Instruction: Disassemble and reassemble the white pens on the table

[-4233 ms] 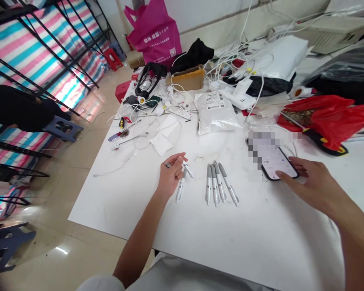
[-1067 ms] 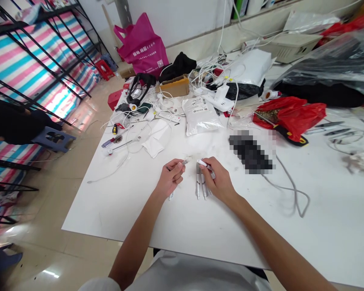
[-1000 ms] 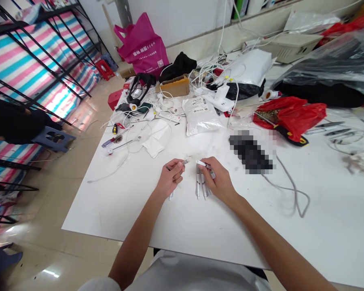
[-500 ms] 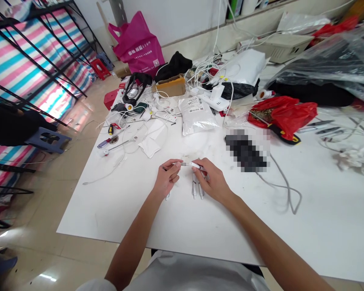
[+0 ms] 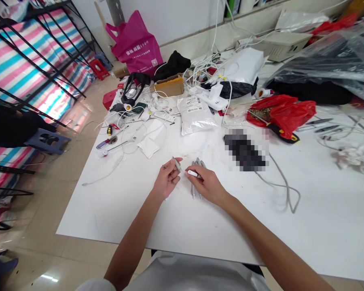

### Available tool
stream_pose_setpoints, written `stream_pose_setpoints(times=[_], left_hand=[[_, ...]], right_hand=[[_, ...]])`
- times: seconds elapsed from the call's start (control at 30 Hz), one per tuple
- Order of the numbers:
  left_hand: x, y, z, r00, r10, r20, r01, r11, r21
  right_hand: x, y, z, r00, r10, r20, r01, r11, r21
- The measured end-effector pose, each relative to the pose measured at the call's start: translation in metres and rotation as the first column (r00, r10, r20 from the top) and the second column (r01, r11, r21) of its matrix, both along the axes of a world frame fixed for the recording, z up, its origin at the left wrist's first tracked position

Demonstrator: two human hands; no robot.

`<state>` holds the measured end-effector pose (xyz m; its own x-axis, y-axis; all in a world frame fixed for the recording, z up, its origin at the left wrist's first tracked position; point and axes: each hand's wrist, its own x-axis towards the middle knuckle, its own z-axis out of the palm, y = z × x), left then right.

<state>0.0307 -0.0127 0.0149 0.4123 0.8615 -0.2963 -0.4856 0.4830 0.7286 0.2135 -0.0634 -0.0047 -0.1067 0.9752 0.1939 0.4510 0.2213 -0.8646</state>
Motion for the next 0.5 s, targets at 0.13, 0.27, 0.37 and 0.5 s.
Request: stream_pose_setpoints(times=[0.13,0.27,0.37,0.5], left_hand=[[-0.004,0.006,0.002,0.961,0.151,0.234,-0.131,0.987,-0.097],[-0.007,0.007,0.01,0.943,0.222,0.249,-0.205,0.974,-0.093],[-0.006,0.003,0.015,0.952,0.196,0.234,-0.187,0.98,-0.063],[-0.003,-0.002,0.018,0.956,0.142,0.258,-0.14,0.99,-0.027]], right_hand=[[-0.001,-0.002,-0.004,0.989,0.103,0.109,-0.109,0.993,0.051],[-0.004,-0.003,-0.004,0.957,0.128,0.259,-0.162,0.98,0.116],[-0.007,-0.004,-0.003,0.942,0.136,0.308,-0.183,0.974,0.13],[-0.009,-0.006,-0.004,0.928,0.135,0.346,-0.196,0.969,0.148]])
